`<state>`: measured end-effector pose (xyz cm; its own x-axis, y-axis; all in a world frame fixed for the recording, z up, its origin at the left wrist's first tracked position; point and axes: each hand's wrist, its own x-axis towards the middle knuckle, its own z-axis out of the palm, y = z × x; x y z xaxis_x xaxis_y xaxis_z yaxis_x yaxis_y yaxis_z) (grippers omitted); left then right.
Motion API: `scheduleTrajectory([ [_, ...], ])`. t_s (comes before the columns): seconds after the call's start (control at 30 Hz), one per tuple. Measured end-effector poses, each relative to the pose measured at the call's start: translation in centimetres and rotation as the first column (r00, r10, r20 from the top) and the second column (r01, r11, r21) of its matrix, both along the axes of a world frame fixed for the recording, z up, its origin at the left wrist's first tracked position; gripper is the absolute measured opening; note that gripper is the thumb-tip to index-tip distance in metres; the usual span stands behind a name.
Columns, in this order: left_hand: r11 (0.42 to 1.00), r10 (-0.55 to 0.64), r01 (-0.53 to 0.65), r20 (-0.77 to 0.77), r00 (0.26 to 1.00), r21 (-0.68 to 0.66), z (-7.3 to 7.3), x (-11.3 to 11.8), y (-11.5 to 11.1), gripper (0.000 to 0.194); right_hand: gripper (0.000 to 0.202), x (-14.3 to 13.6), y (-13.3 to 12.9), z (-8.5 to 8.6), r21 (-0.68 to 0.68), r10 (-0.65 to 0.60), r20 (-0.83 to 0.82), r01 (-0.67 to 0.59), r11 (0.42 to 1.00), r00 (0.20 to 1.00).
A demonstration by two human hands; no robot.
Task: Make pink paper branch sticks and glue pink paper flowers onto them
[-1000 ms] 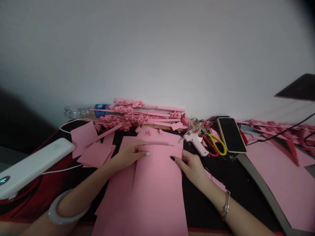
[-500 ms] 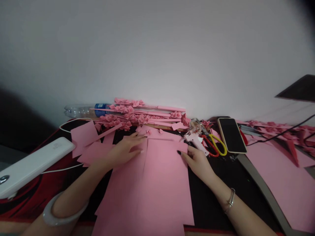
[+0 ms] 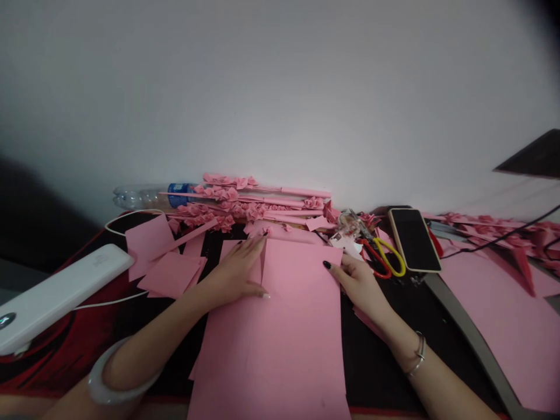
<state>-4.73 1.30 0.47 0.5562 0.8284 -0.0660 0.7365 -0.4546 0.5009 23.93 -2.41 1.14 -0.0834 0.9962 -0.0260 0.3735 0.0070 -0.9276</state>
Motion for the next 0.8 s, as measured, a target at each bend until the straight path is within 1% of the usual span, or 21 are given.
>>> scheduleTrajectory([
  [0.07, 1.0, 0.015, -0.017, 0.161, 0.987, 0.011, 0.0, 0.1, 0.0, 0.114, 0.035, -0.3, -0.2, 0.2, -0.041, 0.055, -0.009, -0.055, 0.998, 0.998],
  [0.13, 1.0, 0.029, -0.029, 0.32, 0.947, -0.005, 0.0, 0.0, 0.0, 0.096, 0.035, -0.5, -0.3, 0.3, -0.045, 0.089, 0.003, -0.088, 0.995, 0.996],
  [0.17, 0.999, 0.042, -0.04, 0.373, 0.927, -0.011, 0.0, 0.0, 0.0, 0.085, 0.035, -0.5, -0.4, 0.3, -0.037, 0.097, 0.019, -0.096, 0.995, 0.995],
  [0.27, 0.996, 0.077, -0.091, 0.427, 0.901, 0.011, 0.0, -0.2, 0.2, 0.051, 0.033, -0.9, -0.7, 0.1, -0.005, 0.088, 0.086, -0.088, 0.996, 0.992],
  [0.3, 0.994, 0.088, -0.109, 0.428, 0.899, 0.023, 0.0, -0.3, 0.3, 0.042, 0.031, -1.0, -0.9, 0.1, 0.0, 0.081, 0.1, -0.081, 0.997, 0.992],
  [0.37, 0.992, 0.098, -0.124, 0.427, 0.899, 0.034, 0.0, -0.4, 0.4, 0.031, 0.023, -1.3, -1.0, 0.1, 0.002, 0.067, 0.102, -0.067, 0.998, 0.993],
  [0.4, 0.992, 0.095, -0.122, 0.427, 0.899, 0.037, 0.0, -0.4, 0.5, 0.028, 0.019, -1.5, -1.1, 0.1, 0.007, 0.062, 0.101, -0.063, 0.998, 0.993],
  [0.47, 0.993, 0.081, -0.111, 0.428, 0.9, 0.045, 0.0, -0.4, 0.6, 0.023, 0.022, -1.6, -1.2, 0.3, 0.032, 0.058, 0.124, -0.062, 0.998, 0.991],
  [0.63, 0.993, 0.065, -0.102, 0.434, 0.898, 0.063, -0.1, -0.4, 0.7, 0.02, 0.024, -1.4, -1.4, 0.6, 0.114, 0.079, 0.301, -0.118, 0.986, 0.95],
  [0.7, 0.991, 0.055, -0.102, 0.433, 0.9, 0.086, -0.1, -0.4, 0.7, 0.02, 0.025, -1.2, -1.4, 0.6, 0.155, 0.064, 0.336, -0.122, 0.98, 0.94],
  [0.8, 0.991, 0.044, -0.093, 0.426, 0.904, 0.095, -0.1, -0.5, 0.7, 0.02, 0.02, -1.0, -1.3, 0.8, 0.227, 0.004, 0.361, -0.092, 0.97, 0.933],
])
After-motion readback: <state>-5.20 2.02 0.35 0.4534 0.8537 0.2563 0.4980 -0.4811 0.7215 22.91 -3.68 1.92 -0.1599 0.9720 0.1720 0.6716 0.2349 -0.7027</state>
